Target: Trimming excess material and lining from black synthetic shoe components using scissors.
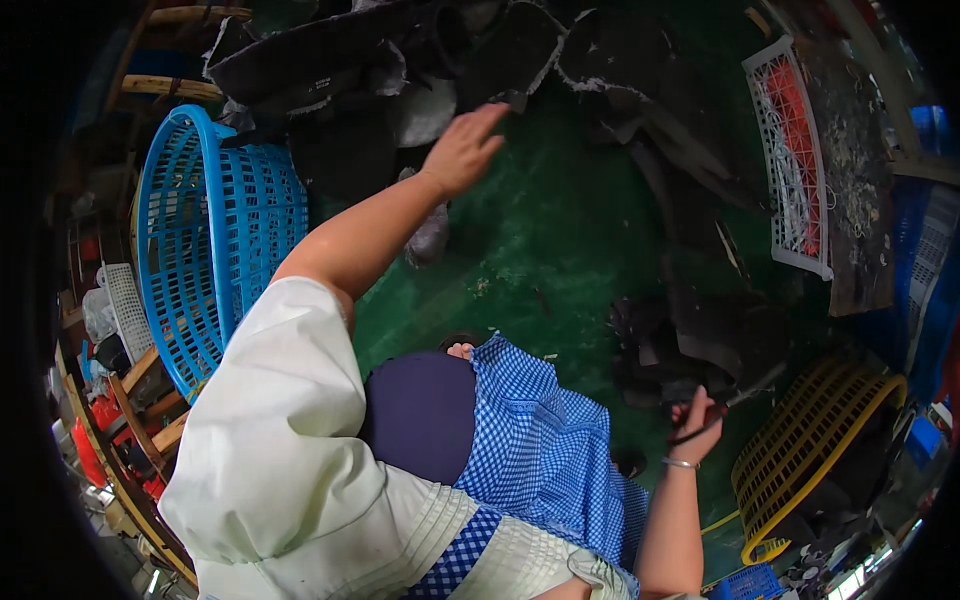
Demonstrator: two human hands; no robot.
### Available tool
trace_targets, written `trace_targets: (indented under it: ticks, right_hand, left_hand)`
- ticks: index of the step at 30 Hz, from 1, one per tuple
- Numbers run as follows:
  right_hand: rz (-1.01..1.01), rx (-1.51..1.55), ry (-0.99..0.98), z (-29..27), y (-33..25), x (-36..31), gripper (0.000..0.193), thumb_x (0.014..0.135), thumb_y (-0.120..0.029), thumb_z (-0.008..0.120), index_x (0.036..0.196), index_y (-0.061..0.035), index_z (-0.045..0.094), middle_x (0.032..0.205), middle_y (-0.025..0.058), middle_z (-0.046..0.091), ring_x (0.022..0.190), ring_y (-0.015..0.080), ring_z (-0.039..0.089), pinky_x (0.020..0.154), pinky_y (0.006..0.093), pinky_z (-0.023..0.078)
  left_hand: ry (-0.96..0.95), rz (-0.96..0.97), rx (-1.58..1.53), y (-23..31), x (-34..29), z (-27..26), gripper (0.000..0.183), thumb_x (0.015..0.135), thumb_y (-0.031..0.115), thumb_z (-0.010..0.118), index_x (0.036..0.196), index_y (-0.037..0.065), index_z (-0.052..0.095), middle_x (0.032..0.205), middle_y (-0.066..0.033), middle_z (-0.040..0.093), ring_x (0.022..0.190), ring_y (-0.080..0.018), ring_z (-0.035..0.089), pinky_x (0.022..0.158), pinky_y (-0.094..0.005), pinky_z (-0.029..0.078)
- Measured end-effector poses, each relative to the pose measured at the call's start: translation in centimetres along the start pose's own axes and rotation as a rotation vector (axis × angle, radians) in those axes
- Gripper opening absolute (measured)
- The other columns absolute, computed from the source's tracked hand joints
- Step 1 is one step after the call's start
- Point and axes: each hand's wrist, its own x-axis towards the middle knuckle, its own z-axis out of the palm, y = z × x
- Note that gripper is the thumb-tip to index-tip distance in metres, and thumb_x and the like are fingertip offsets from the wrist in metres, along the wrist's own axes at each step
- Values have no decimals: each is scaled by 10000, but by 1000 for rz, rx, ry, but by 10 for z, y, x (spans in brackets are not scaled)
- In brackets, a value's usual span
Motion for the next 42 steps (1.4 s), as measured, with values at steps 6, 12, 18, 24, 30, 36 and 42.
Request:
trace_targets:
  ticks: [6,12,18,24,30,36,42]
  right_hand:
    - [69,39,-329,78,-48,-57,245,861,-236,649,750,-63,516,630,35,548,504,138,559,467,235,435]
    - [24,7,-446,68,-55,-64,211,844,-121,658,761,-65,471,624,33,551,537,128,557,511,241,463]
    - [183,147,-540,94,-35,-57,249,818,-91,688,934,-18,480,949,128,659,858,195,655,701,281,540]
    - [212,187,-738,197,-81,-86,277,747,-175,770,831,-33,546,893,55,621,795,151,625,642,265,517]
    - [350,303,-492,221,-89,-91,205,693,-134,793,700,-2,637,654,-5,559,582,121,505,496,324,396]
    - [360,292,-626,195,-99,-94,272,677,56,725,608,-79,500,589,1,512,512,122,529,442,261,397]
    - [-127,363,-489,126,-161,-85,419,684,50,649,1088,17,545,1006,78,617,796,197,619,684,301,503]
  left_hand:
    - [-553,-1051,-159,-34,5,47,267,885,118,413,1071,0,564,1337,-205,396,1102,-381,544,860,-459,494]
    - [-570,-993,-195,-46,-43,45,263,848,137,479,1051,-6,568,1093,-220,608,1047,-371,577,887,-449,469]
    - [-230,-468,-515,61,-32,-51,173,668,91,568,822,19,534,819,-168,600,794,-371,585,709,-467,468]
    - [-195,-152,-672,156,-52,-123,199,568,38,595,729,75,482,703,-88,504,628,-297,511,591,-395,418]
    - [-107,169,-834,164,-46,-156,218,552,35,615,754,55,537,733,-96,537,679,-301,545,603,-404,443]
    - [131,402,-805,163,-47,-156,135,673,56,633,777,57,547,822,-80,578,750,-233,575,673,-334,456]
    - [-36,-146,-321,69,-21,-210,1027,462,371,843,1348,119,389,1390,-156,376,1305,-355,327,1028,-602,214]
